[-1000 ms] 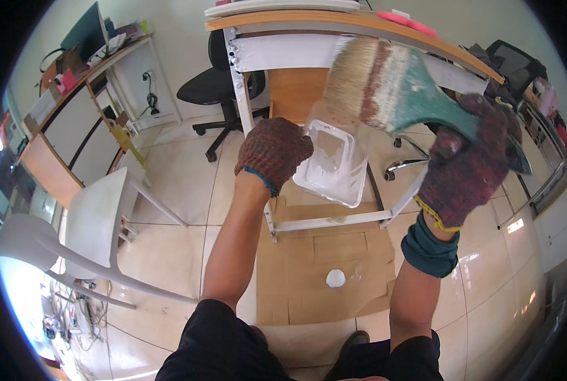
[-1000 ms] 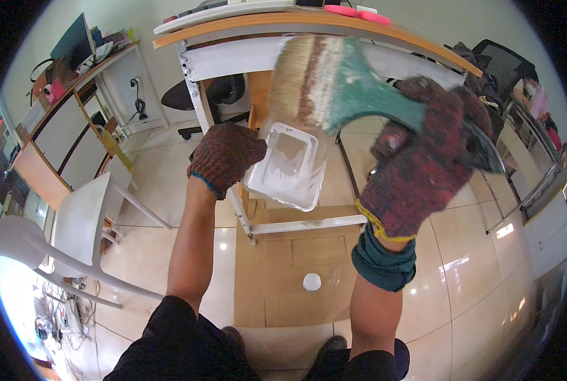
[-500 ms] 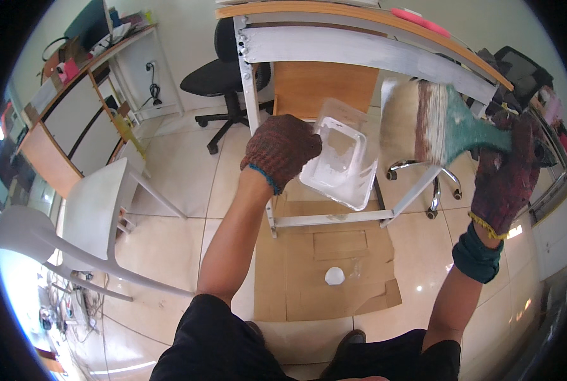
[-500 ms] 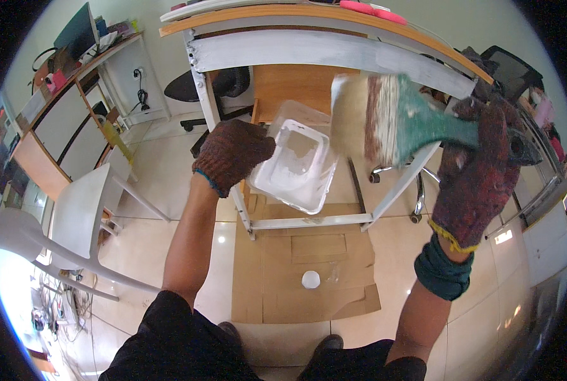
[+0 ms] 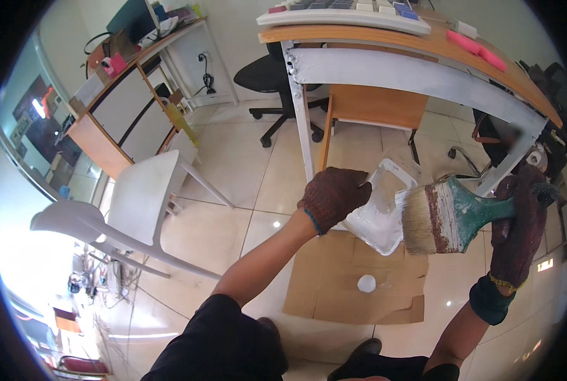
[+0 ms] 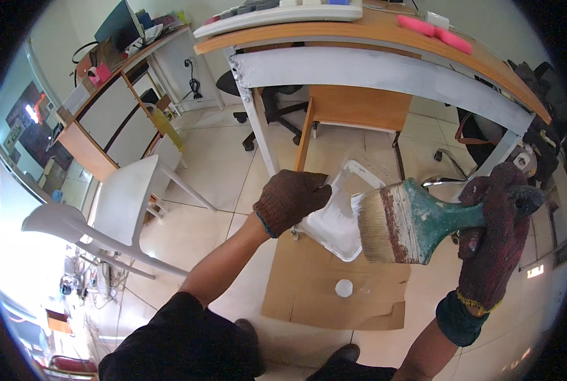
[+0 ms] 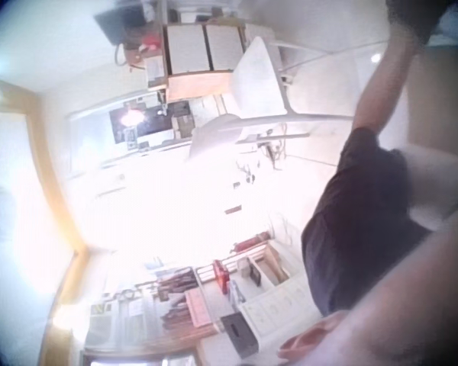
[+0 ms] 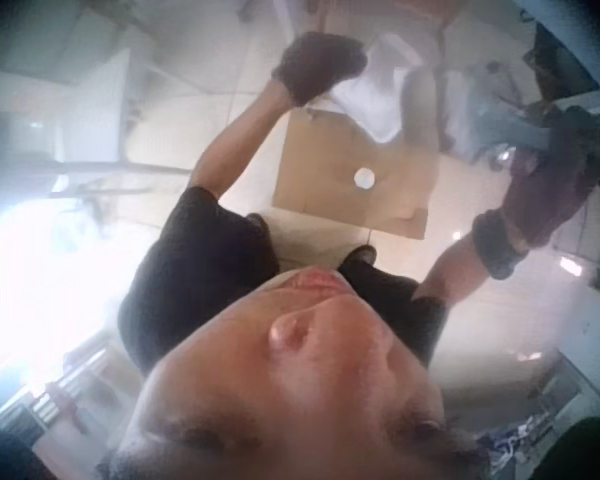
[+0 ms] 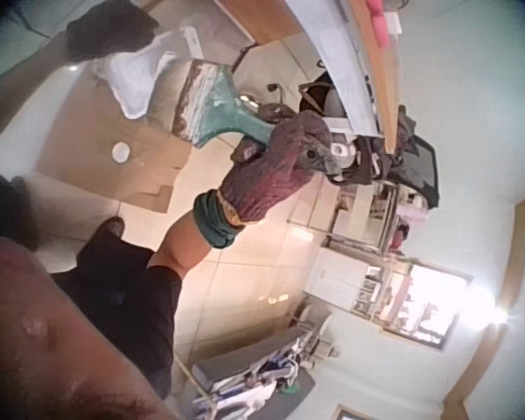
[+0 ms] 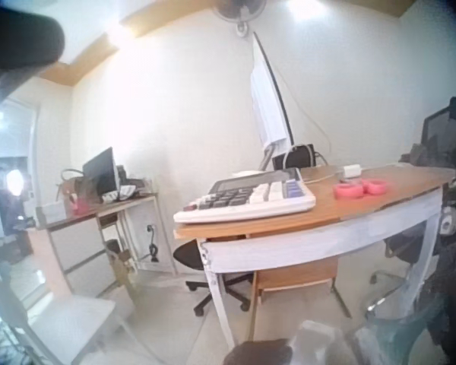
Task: The person kneels on the floor and uses a paintbrush to apply white paint to the metal frame of a desk. They repeatedly dip the brush into a paint container and apply paint to the legs and crossbars of the desk frame.
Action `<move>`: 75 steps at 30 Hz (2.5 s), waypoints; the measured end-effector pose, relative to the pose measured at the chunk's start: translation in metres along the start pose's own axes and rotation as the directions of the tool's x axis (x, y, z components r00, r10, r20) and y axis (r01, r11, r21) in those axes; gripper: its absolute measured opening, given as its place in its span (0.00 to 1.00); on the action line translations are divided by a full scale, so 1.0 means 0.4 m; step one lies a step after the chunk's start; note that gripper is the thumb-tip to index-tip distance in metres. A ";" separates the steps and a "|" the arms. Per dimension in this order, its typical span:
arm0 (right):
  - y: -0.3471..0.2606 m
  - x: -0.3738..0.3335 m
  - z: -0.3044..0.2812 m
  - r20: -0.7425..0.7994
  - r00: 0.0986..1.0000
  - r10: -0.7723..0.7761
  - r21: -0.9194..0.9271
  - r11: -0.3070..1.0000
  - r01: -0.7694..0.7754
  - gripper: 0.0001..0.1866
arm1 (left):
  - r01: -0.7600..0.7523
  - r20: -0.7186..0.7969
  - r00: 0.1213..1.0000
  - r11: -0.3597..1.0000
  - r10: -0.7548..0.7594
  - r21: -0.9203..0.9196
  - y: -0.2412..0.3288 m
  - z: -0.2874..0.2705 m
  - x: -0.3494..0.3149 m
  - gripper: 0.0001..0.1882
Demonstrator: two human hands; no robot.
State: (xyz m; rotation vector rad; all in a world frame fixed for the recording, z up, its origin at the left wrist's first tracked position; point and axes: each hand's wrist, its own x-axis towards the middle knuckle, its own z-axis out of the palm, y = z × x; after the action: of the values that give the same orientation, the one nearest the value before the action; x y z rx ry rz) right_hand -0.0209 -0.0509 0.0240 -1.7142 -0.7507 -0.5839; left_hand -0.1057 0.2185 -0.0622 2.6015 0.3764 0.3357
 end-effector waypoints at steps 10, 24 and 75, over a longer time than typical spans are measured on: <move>-0.065 0.010 0.057 0.254 0.882 0.397 0.383 0.796 -0.468 0.18 | 0.088 0.187 0.980 0.990 -0.066 -0.110 -0.020 0.019 -0.039 0.15; -0.136 -0.137 0.108 0.076 0.817 0.571 0.162 0.802 -0.575 0.15 | 0.010 0.293 0.955 0.978 0.053 -0.208 -0.072 0.037 -0.101 0.17; -0.020 -0.241 0.105 0.053 0.568 0.821 0.024 0.568 -0.823 0.13 | 0.115 0.339 0.940 0.966 -0.031 -0.230 -0.146 0.194 -0.187 0.16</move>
State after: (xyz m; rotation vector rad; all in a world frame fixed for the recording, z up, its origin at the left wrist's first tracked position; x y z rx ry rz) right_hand -0.0917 -0.0267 -0.0504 -1.7991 0.0921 0.1381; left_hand -0.1638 0.2105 -0.1698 2.3343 0.2907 -0.0828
